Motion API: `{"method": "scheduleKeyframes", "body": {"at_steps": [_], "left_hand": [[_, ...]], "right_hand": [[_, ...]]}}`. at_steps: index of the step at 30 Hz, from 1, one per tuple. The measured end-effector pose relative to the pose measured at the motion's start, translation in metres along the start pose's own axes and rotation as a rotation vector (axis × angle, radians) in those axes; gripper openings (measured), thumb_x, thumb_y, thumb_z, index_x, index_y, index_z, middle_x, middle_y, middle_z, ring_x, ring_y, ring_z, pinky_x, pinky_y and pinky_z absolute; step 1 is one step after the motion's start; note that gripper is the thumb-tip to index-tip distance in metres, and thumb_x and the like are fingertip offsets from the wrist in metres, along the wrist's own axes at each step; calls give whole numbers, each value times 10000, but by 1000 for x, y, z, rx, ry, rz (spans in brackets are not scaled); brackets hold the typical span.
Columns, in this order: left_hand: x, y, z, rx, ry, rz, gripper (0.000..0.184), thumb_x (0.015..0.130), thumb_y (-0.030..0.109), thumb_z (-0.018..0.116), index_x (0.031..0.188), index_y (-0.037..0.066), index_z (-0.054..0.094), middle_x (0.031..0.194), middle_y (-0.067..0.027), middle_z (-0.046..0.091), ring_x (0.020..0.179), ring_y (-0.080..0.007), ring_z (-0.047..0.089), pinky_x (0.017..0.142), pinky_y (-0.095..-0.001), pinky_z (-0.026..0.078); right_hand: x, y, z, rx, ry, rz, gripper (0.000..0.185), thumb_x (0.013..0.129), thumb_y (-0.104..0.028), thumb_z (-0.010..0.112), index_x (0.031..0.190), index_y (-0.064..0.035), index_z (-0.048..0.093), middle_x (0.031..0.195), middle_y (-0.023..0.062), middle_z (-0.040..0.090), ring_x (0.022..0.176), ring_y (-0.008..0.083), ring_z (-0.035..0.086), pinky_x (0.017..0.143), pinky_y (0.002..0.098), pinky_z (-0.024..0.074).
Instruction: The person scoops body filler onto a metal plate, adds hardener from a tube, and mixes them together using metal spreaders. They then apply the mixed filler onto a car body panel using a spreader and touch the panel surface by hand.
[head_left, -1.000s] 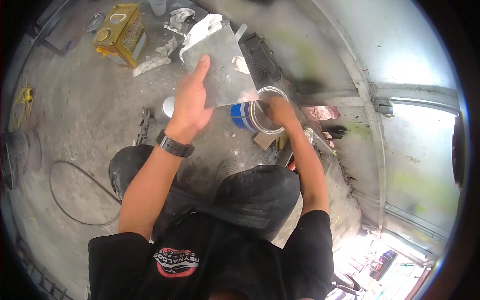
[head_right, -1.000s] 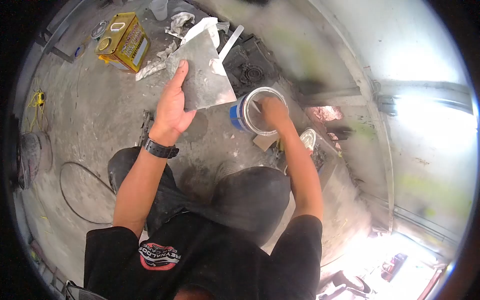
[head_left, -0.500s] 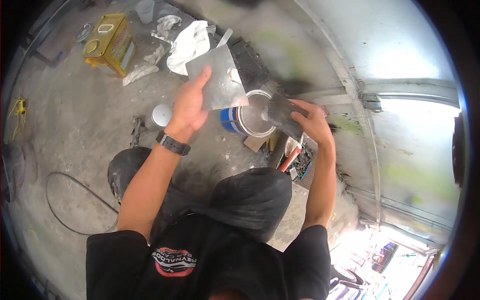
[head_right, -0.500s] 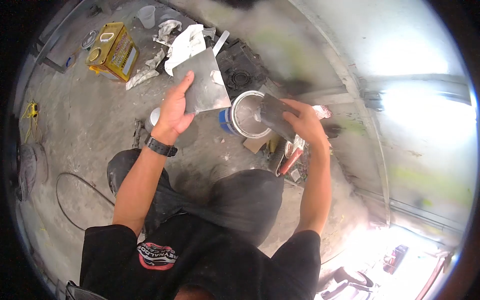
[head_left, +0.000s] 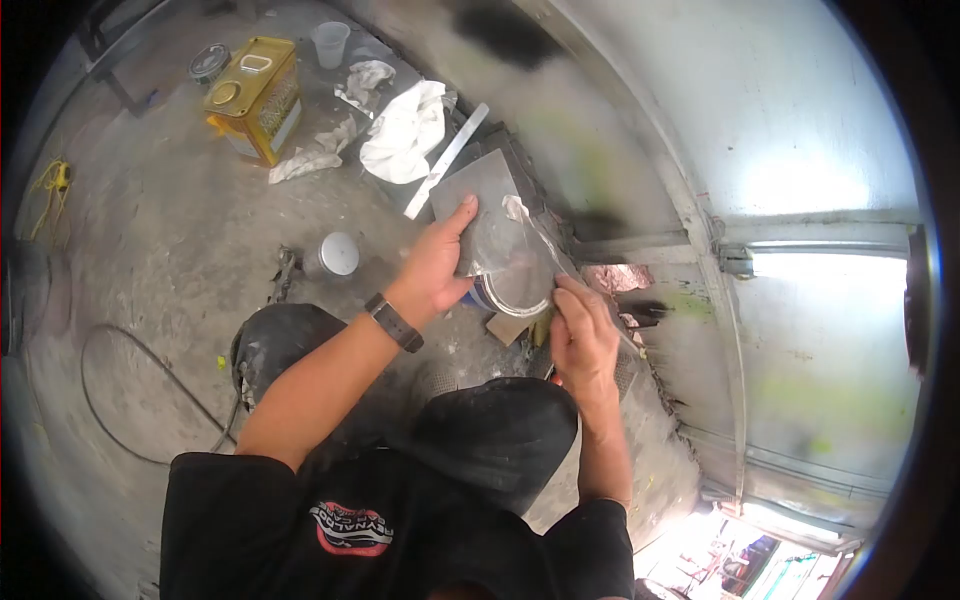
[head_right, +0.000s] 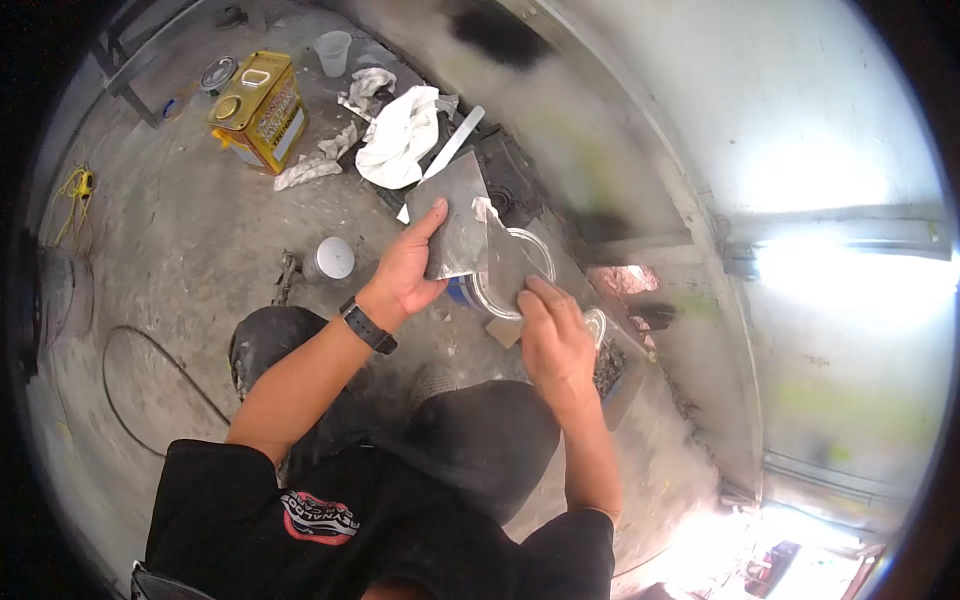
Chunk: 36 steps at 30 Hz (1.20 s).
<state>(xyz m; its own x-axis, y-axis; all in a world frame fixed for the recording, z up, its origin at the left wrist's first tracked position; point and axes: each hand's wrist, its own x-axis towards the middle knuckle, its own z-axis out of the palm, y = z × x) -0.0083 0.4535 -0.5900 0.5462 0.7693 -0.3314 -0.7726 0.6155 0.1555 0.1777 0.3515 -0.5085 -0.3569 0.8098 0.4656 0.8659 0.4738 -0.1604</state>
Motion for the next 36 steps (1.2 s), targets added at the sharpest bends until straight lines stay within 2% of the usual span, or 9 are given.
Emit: {"method": "scheduleKeyframes", "body": {"at_steps": [7, 13, 16, 19, 25, 29, 30, 33, 36], "left_hand": [[-12, 2, 1, 127, 48, 214, 488, 991, 361, 681, 1335, 42, 546, 1249, -83, 645, 1113, -213, 657, 951, -448, 576], [-16, 2, 2, 105, 76, 215, 501, 976, 344, 708, 1335, 39, 540, 1252, -91, 643, 1118, -222, 654, 950, -449, 578], [-19, 4, 6, 54, 83, 180, 481, 978, 329, 706, 1328, 43, 541, 1250, -88, 644, 1117, -221, 655, 956, -451, 576], [-16, 6, 0, 59, -11, 140, 470, 978, 320, 706, 1326, 48, 544, 1251, -84, 645, 1115, -218, 656, 958, -449, 573], [-10, 8, -11, 136, -27, 190, 480, 987, 328, 691, 1349, 51, 539, 1260, -72, 643, 1119, -207, 653, 952, -429, 569], [-15, 26, -12, 177, -11, 207, 451, 996, 335, 676, 1339, 66, 559, 1255, -57, 653, 1110, -196, 658, 951, -410, 560], [-17, 31, -6, 152, -13, 231, 431, 994, 341, 678, 1326, 84, 578, 1235, -44, 670, 1090, -183, 668, 943, -401, 563], [-21, 32, -3, 155, 1, 276, 445, 989, 336, 686, 1340, 88, 569, 1248, -39, 663, 1117, -184, 652, 973, -404, 539], [-30, 33, 0, 200, 39, 304, 493, 990, 294, 688, 1386, 57, 515, 1327, -60, 606, 1195, -207, 607, 1020, -419, 509]], "right_hand": [[15, -15, 8, 54, -186, 195, 608, 752, 154, 573, 1329, -36, 558, 1267, 201, 614, 1136, 395, 628, 891, 441, 556], [23, -8, 27, 94, -17, 24, 795, 652, 198, 474, 1413, -22, 534, 1278, 243, 608, 1189, 439, 605, 1024, 484, 490], [22, -10, 24, -6, -14, 30, 786, 649, 148, 550, 1402, -76, 558, 1275, 186, 598, 1200, 421, 585, 1014, 522, 495], [25, -8, 19, 72, -98, -5, 762, 659, 138, 567, 1392, -70, 579, 1277, 174, 594, 1175, 420, 588, 1030, 539, 482], [10, 12, 3, -97, -188, -65, 691, 703, 82, 630, 1358, -139, 625, 1289, 151, 554, 1198, 389, 554, 1047, 576, 464], [-11, 38, 1, -288, -464, -73, 583, 825, -45, 597, 1395, -163, 576, 1293, 144, 542, 1257, 359, 522, 1059, 589, 448], [-15, 49, 10, -382, -485, -88, 447, 867, -100, 567, 1311, -140, 602, 1198, 147, 619, 1138, 334, 629, 934, 535, 536], [-28, 85, 51, -370, -757, 202, 326, 885, -81, 572, 1204, -130, 620, 1021, 144, 697, 924, 330, 715, 756, 485, 580], [-15, 100, 89, -452, -795, 138, 218, 904, -80, 577, 1112, -108, 638, 878, 142, 716, 776, 346, 727, 642, 471, 569]]}}
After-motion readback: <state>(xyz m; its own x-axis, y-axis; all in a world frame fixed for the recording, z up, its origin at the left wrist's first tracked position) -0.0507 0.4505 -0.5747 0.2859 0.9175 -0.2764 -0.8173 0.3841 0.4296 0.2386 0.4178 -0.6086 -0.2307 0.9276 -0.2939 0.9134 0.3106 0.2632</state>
